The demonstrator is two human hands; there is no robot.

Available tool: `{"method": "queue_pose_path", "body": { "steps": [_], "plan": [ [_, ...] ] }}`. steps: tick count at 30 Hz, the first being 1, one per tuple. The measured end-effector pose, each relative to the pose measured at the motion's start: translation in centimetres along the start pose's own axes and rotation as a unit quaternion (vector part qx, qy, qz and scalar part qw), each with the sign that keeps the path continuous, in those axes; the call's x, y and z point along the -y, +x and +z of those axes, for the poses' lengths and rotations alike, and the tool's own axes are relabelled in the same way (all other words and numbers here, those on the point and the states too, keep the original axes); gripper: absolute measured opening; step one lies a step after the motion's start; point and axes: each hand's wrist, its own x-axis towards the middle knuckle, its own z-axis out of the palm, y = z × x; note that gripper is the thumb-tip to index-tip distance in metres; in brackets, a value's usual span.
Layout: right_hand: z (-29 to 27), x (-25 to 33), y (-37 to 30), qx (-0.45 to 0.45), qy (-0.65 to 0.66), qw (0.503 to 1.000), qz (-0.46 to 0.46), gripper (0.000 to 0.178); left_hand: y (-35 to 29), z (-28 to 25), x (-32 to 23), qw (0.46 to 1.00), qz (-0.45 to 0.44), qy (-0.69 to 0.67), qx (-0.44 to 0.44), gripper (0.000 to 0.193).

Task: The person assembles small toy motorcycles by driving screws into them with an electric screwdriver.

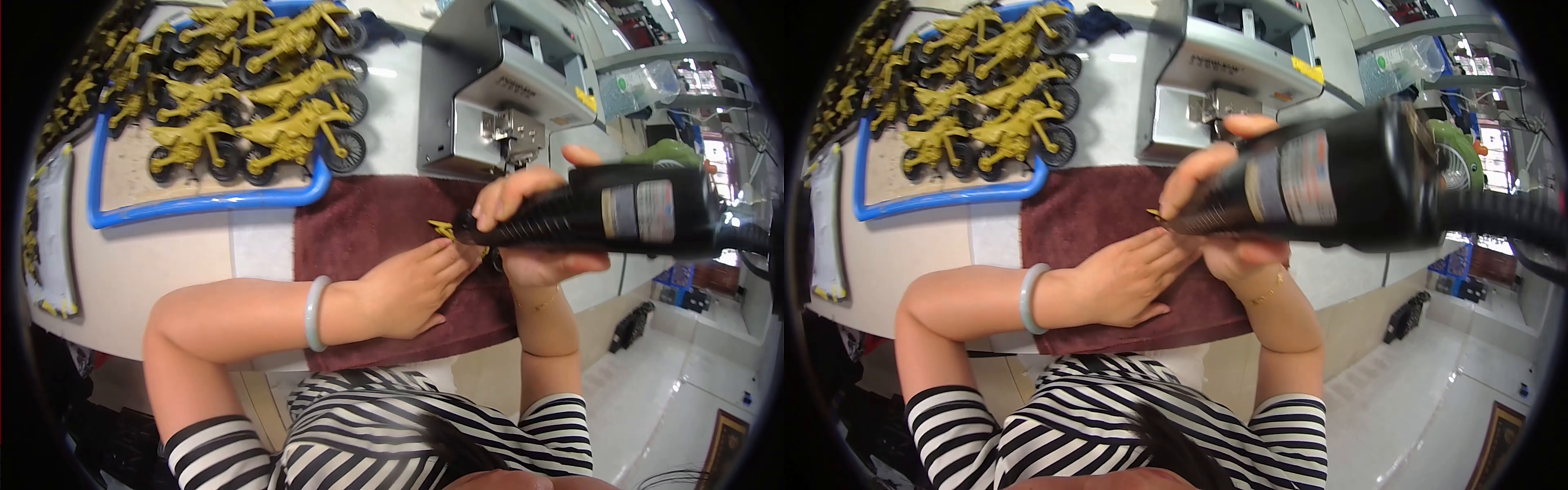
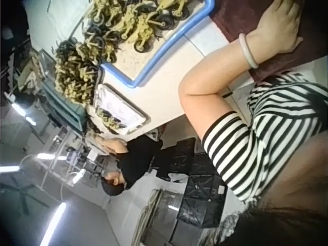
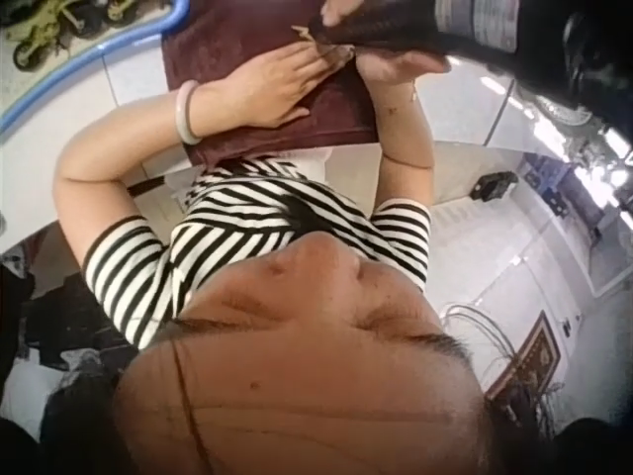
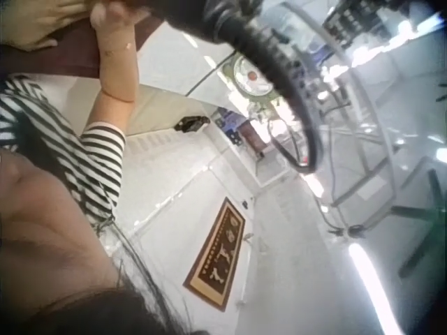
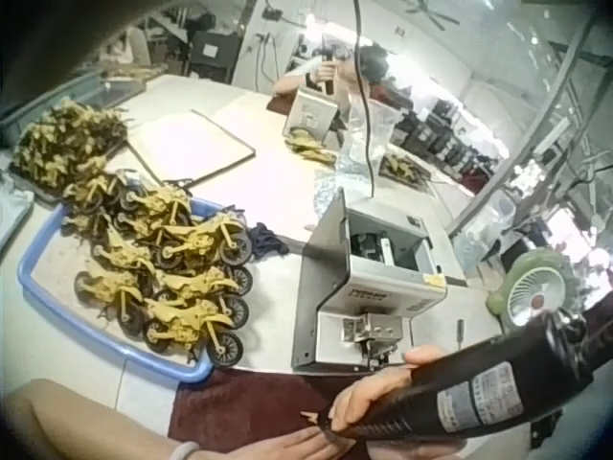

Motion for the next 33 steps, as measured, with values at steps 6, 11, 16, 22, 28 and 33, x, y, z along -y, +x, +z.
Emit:
{"method": "queue_pose_path", "body": {
  "steps": [6, 11, 16, 22, 28, 33],
  "plan": [
    [-3.0, 3.6, -3.7, -0.181, -0.066, 0.949, -0.250, 0.096, 1.1, 0.3, 0.3, 0.987, 0.013, 0.017, -0.162, 0.046],
    [-8.7, 1.0, -4.7, -0.226, -0.096, 0.957, -0.151, 0.089, 0.7, -1.2, 0.3, 0.986, -0.105, -0.036, -0.123, 0.046],
    [-15.6, -2.0, -6.3, -0.208, 0.017, 0.972, -0.109, 0.092, -9.6, -12.8, -2.6, 0.973, -0.177, -0.142, 0.031, 0.039],
    [-11.5, -0.9, -5.2, -0.242, -0.025, 0.961, -0.131, 0.093, -26.5, -15.5, -9.7, 0.842, -0.512, -0.126, 0.116, 0.038],
    [-10.9, -0.8, -5.5, -0.232, -0.007, 0.964, -0.129, 0.094, -27.5, -15.9, -6.8, 0.805, -0.582, 0.032, -0.111, 0.015],
    [-11.1, -0.5, -6.0, -0.240, 0.013, 0.959, -0.152, 0.089, -24.5, -18.8, 11.5, 0.778, -0.446, 0.328, -0.297, 0.021]
  ]
}}
